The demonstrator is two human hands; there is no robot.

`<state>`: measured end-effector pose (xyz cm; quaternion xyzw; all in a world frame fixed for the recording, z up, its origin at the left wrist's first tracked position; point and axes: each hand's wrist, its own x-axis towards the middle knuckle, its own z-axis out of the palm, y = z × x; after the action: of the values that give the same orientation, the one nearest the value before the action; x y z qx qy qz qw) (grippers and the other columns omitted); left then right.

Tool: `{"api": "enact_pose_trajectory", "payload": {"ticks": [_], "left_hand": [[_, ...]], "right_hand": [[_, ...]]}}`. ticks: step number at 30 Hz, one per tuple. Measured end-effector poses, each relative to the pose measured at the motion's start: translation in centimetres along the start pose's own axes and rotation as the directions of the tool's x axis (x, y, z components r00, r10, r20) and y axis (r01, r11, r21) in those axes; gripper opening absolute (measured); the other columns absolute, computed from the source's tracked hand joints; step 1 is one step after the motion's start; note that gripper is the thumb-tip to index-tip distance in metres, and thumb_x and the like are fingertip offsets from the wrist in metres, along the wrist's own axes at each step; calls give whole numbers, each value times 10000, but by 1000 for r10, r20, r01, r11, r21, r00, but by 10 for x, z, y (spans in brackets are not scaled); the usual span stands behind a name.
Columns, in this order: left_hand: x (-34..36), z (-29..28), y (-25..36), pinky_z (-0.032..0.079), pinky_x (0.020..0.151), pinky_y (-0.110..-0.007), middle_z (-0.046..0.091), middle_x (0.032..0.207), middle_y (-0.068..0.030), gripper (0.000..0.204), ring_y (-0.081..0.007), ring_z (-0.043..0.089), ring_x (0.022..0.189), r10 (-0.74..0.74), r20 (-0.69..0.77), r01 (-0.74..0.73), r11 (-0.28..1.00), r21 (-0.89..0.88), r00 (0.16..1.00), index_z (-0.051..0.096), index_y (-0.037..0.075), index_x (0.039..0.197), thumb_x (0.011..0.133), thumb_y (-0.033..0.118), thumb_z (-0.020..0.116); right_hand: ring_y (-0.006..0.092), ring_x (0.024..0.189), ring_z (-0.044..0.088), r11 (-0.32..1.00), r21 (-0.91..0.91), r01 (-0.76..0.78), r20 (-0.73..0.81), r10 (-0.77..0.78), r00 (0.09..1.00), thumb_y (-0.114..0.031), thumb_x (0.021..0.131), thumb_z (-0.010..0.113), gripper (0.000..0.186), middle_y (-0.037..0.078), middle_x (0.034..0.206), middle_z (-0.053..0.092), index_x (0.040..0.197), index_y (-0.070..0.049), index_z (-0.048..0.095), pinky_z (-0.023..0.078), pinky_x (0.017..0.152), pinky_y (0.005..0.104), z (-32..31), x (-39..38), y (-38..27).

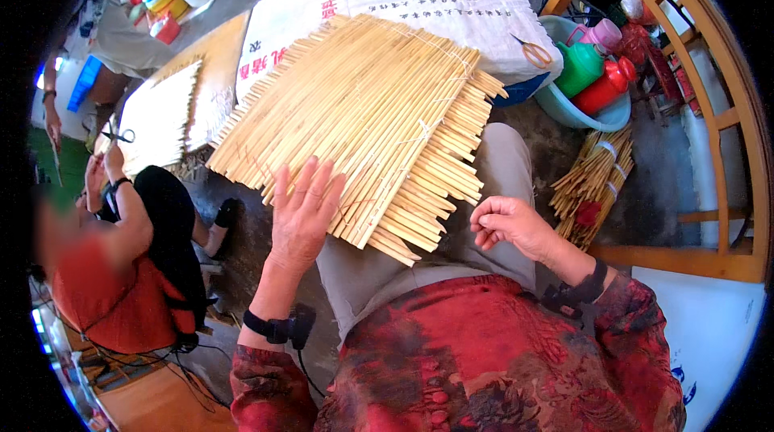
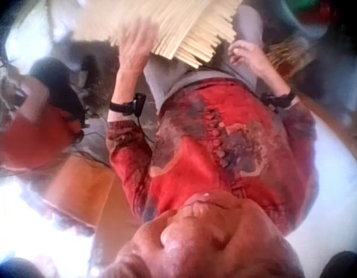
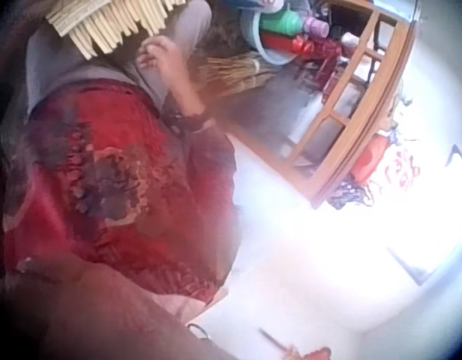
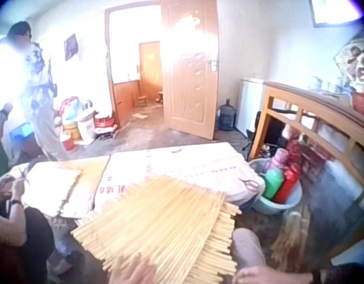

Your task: The person assembles a bamboo mat by threading red string through individual bamboo sticks to bind them together, occasionally using a small pair of shears to trim the string.

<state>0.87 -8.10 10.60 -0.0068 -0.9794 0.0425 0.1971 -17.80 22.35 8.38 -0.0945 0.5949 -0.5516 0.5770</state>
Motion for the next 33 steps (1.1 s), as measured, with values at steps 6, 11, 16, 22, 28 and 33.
{"api": "enact_pose_trajectory", "payload": {"ticks": [6,11,16,22,28,33], "left_hand": [[-3,3,-3,401,1010,-472,596,1217,-127,359,-290,553,1170,40,-79,-47,994,-100,996,581,30,1152,794,42,557],[1,3,-4,448,966,-440,615,1167,-159,413,-306,591,1103,82,-310,-137,978,-159,947,577,-4,1141,730,8,617],[26,-68,-7,501,891,-365,654,1087,-177,427,-328,627,1028,-131,-422,-20,942,-336,897,625,5,1113,696,-75,675],[61,-121,-4,500,865,-314,664,1104,-150,411,-240,645,1021,-453,-404,63,723,-688,794,611,10,1156,756,-46,683],[67,-137,5,489,685,-247,637,870,-20,193,-88,579,745,-687,-441,-14,532,-847,578,613,-2,973,801,-25,698],[62,-137,6,466,778,-235,619,964,-12,228,-80,565,869,-766,-313,-207,236,-949,562,590,-15,1056,840,-4,665]], "right_hand": [[174,995,591,885,-346,312,0,-332,943,-93,924,531,381,97,1154,592,1287,14,485,482,857,288,9,15,23],[191,1185,484,469,-447,762,64,-832,550,-77,923,531,452,105,1285,505,1360,-32,423,413,971,319,12,53,42],[267,1199,493,369,-601,709,138,-826,546,-53,880,548,464,134,1307,497,1335,-56,457,440,948,356,49,21,-26],[315,1180,505,186,-688,701,241,-853,463,-36,864,578,419,149,1281,516,1275,-57,505,458,926,363,62,-1,-82],[318,1051,576,-7,-679,734,318,-904,286,7,852,597,329,145,1148,564,1174,-57,578,475,870,337,96,-18,-111],[285,914,597,-121,-595,795,371,-918,138,23,832,615,276,113,1002,588,1098,-51,615,482,773,332,130,-19,-134]]}}
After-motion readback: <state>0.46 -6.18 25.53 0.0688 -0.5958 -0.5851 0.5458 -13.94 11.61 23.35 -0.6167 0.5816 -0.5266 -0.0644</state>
